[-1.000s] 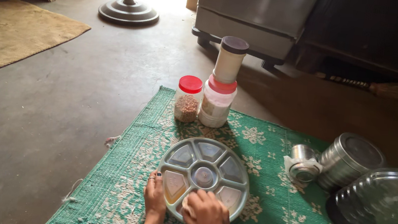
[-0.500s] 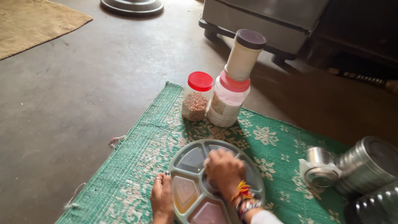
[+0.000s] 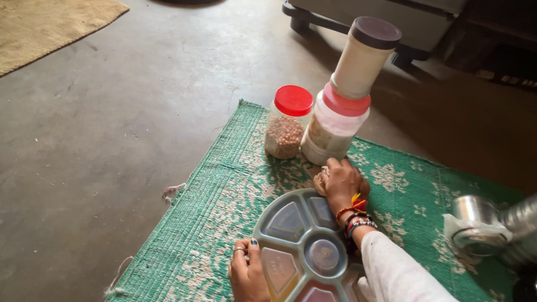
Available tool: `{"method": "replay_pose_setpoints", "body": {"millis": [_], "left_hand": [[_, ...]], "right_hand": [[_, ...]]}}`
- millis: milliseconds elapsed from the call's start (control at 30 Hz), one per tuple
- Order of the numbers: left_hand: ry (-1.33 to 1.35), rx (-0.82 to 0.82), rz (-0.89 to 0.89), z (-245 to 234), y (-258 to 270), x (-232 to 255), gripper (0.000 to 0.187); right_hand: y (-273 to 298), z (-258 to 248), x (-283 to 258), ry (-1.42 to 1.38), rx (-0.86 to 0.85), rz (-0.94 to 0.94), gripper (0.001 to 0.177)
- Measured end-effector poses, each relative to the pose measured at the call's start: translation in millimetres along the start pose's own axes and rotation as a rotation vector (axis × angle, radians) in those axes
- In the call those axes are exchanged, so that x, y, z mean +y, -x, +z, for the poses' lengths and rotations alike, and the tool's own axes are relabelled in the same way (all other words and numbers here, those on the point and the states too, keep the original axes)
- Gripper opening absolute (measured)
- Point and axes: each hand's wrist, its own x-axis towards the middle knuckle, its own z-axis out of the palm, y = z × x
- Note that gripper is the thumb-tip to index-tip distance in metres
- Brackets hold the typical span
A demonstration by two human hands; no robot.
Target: The person wipes the compartments of a round divided tray using a cloth. They rotate the tray and wipe each section repeatedly with both hands.
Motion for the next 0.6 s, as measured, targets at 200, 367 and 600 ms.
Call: {"method": "replay_pose_setpoints", "body": {"millis": [200,367,600], "left_hand": [[0.045,-0.027,-0.002,-2,-3,3,0.034],[0.005,-0.089,-0.041,-6,-7,0,0.039],[0.051,-0.208,0.02,-16,-10,-6,0.047]], "right_hand": [[55,-67,-41,0.018,-0.064,-0.054,0.011],[123,-142,-85,0.039,-0.073,-0.078,0.013],[196,-228,-99,-0.156,-0.12,-0.235,0.019]]}}
